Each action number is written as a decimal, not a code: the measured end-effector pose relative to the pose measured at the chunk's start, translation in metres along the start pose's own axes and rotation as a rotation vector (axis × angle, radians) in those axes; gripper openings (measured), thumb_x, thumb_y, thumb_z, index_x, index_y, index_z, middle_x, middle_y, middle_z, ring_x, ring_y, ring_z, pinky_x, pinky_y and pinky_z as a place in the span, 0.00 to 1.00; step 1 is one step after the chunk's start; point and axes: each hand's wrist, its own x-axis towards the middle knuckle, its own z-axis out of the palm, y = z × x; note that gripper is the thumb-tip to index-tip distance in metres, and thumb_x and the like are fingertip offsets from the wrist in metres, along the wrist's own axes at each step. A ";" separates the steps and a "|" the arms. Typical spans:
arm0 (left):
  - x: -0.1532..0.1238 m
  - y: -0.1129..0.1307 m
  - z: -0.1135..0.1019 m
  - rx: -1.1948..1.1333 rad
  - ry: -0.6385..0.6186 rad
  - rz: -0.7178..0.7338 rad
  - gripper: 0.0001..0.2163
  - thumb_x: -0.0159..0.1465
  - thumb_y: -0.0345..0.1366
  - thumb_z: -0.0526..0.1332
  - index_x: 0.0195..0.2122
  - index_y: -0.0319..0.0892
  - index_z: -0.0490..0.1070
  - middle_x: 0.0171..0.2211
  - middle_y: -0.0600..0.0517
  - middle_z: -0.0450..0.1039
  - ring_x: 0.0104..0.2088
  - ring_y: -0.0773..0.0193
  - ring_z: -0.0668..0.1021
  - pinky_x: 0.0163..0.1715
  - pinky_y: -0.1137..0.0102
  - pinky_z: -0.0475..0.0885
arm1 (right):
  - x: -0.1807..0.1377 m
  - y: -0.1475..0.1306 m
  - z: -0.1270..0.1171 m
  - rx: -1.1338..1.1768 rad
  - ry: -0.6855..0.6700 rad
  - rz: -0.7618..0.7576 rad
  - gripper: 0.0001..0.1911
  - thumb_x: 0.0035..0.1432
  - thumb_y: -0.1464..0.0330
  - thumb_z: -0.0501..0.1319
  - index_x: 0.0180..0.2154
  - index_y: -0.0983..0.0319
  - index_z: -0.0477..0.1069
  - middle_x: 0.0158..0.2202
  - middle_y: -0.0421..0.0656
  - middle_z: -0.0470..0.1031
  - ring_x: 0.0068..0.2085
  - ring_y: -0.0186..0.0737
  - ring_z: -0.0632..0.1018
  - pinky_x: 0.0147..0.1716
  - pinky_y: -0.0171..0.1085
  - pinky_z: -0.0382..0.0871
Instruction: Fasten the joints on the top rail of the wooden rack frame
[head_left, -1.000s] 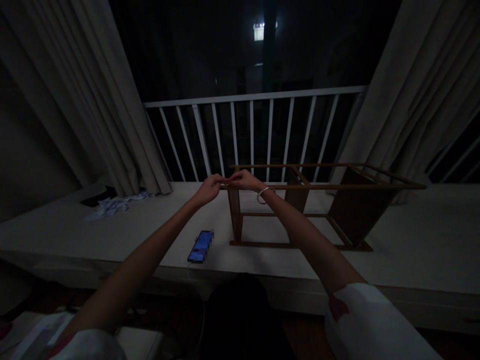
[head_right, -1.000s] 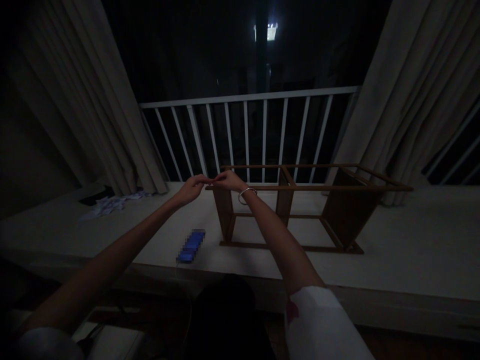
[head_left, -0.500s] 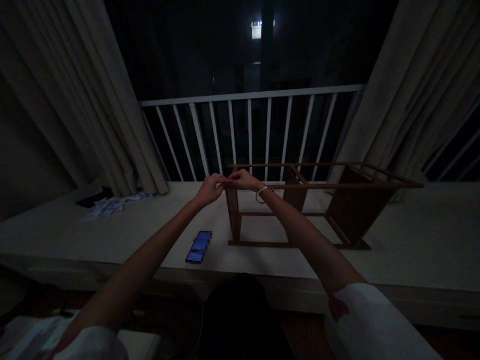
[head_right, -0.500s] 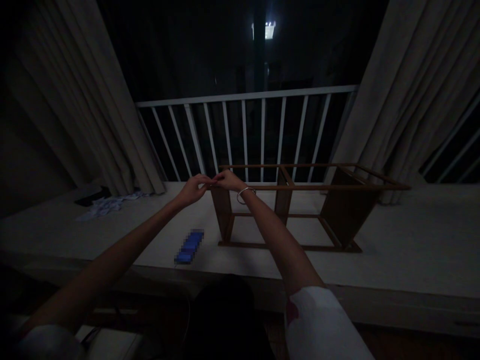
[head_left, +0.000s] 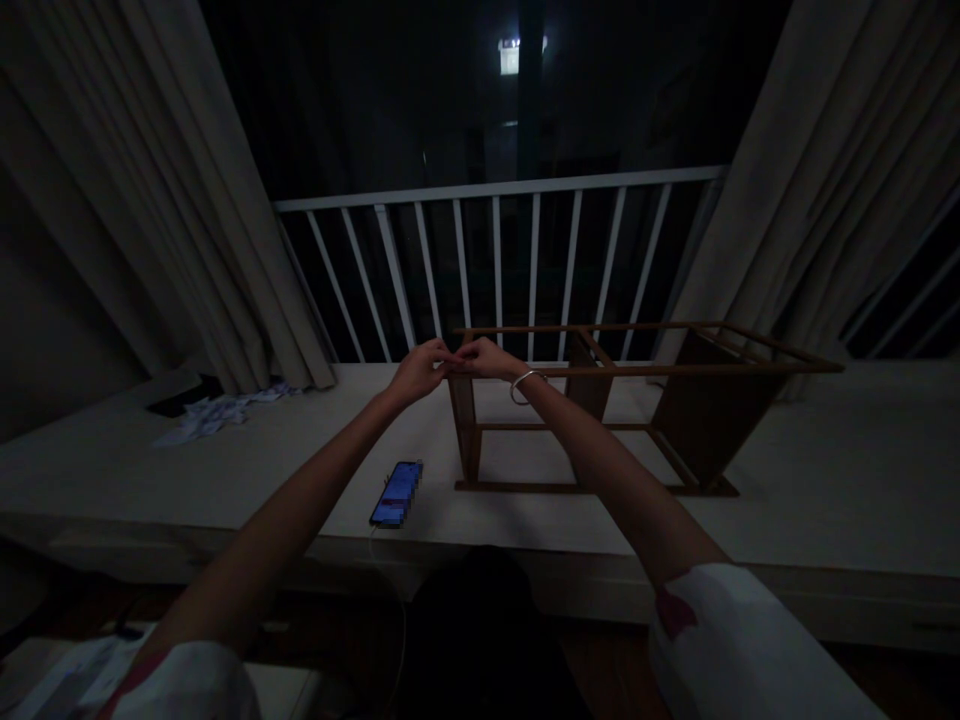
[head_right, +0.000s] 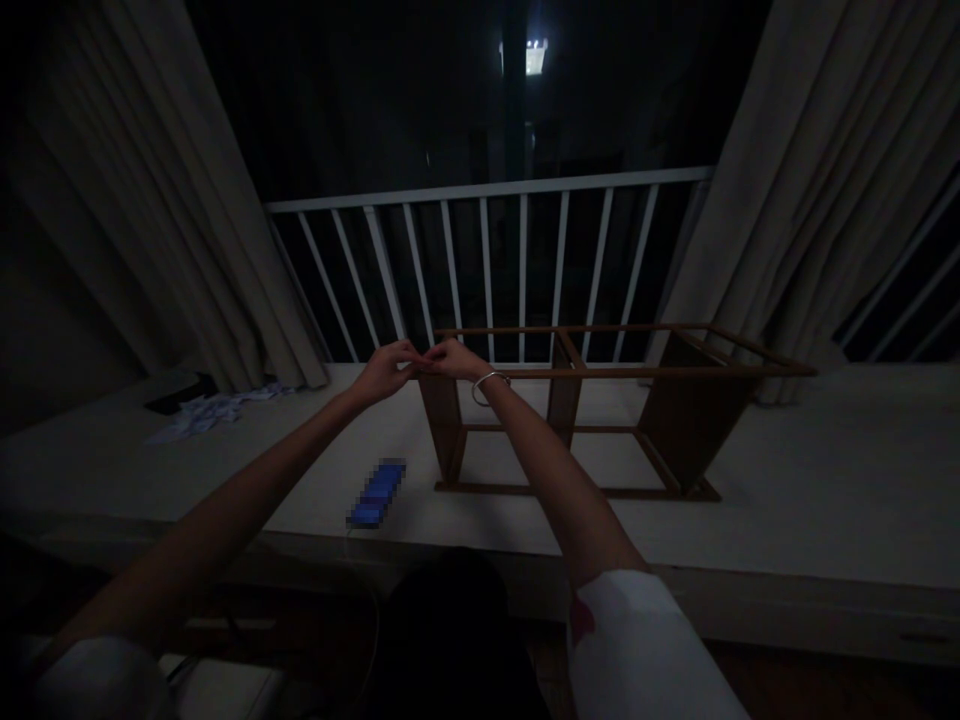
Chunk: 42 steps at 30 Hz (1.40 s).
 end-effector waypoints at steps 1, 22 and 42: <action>0.001 0.001 -0.001 0.006 -0.002 -0.001 0.11 0.54 0.33 0.55 0.37 0.46 0.73 0.31 0.51 0.66 0.32 0.68 0.68 0.33 0.72 0.63 | 0.001 0.001 0.000 0.008 0.004 0.002 0.17 0.41 0.64 0.61 0.32 0.71 0.73 0.26 0.42 0.72 0.28 0.31 0.69 0.28 0.29 0.61; 0.018 -0.009 0.007 -0.207 0.005 -0.473 0.12 0.48 0.38 0.59 0.31 0.36 0.71 0.23 0.51 0.70 0.22 0.70 0.69 0.20 0.75 0.60 | -0.001 -0.001 -0.007 0.210 0.541 0.020 0.10 0.46 0.69 0.53 0.32 0.65 0.67 0.26 0.39 0.68 0.26 0.29 0.67 0.26 0.29 0.62; 0.009 -0.013 0.021 -0.733 0.163 -0.718 0.14 0.43 0.37 0.63 0.31 0.38 0.71 0.26 0.50 0.71 0.25 0.68 0.70 0.23 0.74 0.62 | 0.001 -0.001 0.000 0.076 0.055 0.059 0.13 0.41 0.69 0.60 0.31 0.70 0.73 0.26 0.42 0.72 0.27 0.30 0.70 0.29 0.29 0.62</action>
